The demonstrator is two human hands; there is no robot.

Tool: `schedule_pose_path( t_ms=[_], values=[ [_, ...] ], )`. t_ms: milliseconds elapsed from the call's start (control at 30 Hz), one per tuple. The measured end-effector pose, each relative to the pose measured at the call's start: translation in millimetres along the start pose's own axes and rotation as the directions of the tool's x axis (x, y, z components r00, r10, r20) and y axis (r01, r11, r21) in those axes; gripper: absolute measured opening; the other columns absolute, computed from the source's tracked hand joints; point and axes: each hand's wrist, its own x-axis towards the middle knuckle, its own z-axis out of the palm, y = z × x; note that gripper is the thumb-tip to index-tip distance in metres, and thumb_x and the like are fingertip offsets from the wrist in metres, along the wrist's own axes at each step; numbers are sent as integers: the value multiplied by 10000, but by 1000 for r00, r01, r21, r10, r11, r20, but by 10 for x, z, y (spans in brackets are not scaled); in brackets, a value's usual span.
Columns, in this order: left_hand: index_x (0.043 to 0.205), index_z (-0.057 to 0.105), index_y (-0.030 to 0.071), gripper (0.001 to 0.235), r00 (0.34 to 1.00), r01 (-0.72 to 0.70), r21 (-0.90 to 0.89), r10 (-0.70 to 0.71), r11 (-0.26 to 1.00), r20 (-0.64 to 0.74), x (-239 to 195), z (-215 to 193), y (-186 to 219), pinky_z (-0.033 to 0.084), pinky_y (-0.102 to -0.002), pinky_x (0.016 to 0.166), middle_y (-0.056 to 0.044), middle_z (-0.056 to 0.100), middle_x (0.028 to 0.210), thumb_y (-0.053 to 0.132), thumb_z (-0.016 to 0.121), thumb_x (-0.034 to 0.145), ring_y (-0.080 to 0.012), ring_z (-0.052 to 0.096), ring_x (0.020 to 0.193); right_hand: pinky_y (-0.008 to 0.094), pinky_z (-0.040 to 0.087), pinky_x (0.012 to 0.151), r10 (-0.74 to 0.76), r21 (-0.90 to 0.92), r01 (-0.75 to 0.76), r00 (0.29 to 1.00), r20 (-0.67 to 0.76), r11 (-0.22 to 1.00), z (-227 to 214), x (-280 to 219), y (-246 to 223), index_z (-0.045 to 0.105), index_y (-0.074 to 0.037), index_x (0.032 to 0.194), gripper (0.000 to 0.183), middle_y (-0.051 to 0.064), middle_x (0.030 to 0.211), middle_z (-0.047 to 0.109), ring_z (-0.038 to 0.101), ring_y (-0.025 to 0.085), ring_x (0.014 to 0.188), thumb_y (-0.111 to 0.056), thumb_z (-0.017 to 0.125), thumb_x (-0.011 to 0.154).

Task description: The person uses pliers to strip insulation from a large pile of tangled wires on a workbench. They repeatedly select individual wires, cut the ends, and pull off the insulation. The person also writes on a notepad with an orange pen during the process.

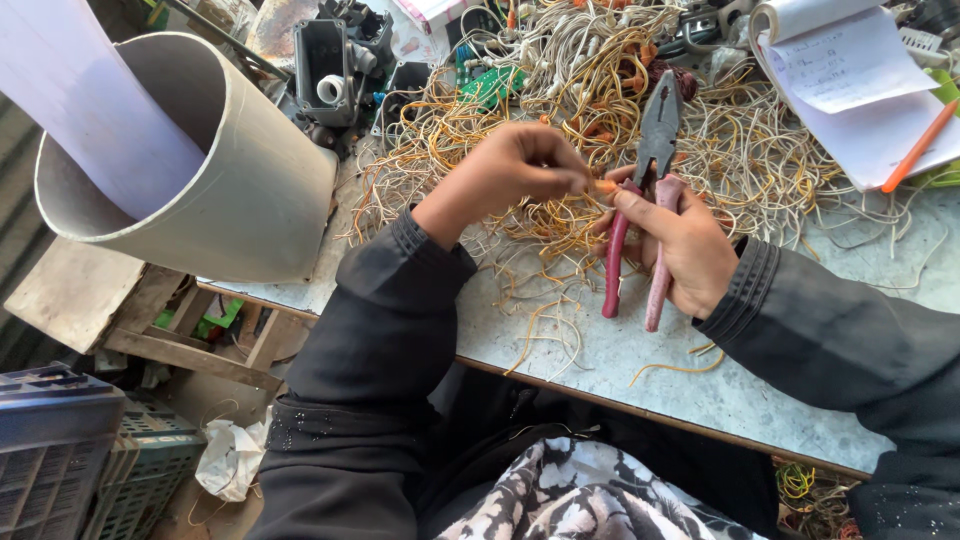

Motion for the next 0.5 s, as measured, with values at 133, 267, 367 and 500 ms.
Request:
schedule_pose_path(
  t_ms=[133, 267, 367, 500],
  values=[
    [1060, 749, 44, 136, 950, -218, 27, 218, 976, -225, 5, -28, 59, 591, -215, 692, -18, 766, 946, 120, 782, 952, -57, 695, 790, 310, 562, 718, -20, -73, 26, 997, 79, 997, -26, -42, 24, 574, -57, 1385, 341, 6, 942, 569, 604, 126, 807, -192, 548, 1073],
    [1150, 738, 32, 164, 850, -387, 17, 364, 922, -380, 4, -14, 97, 602, -224, 774, -36, 776, 1011, 73, 744, 991, -74, 723, 887, 266, 518, 768, -28, -93, 39, 992, 121, 995, -27, -26, 71, 556, -49, 1481, 416, 13, 983, 575, 577, 96, 859, -193, 555, 1092],
    [1204, 733, 28, 206, 830, -441, -12, 402, 898, -386, 18, 19, 130, 610, -238, 896, -47, 773, 1070, 54, 738, 1000, -90, 734, 984, 296, 544, 842, -27, -86, 41, 987, 155, 995, -4, -23, 70, 519, -44, 1479, 458, 10, 1057, 606, 620, 117, 942, -202, 540, 1049],
    [1195, 766, 38, 180, 765, -451, 277, 528, 848, -369, 15, 144, 176, 594, -236, 845, -39, 702, 1065, 26, 754, 1016, -96, 701, 966, 322, 534, 944, -45, -98, 67, 977, 207, 993, 47, -61, 66, 493, -31, 1508, 490, 6, 1143, 614, 617, 131, 1045, -201, 538, 1050]
  ],
)
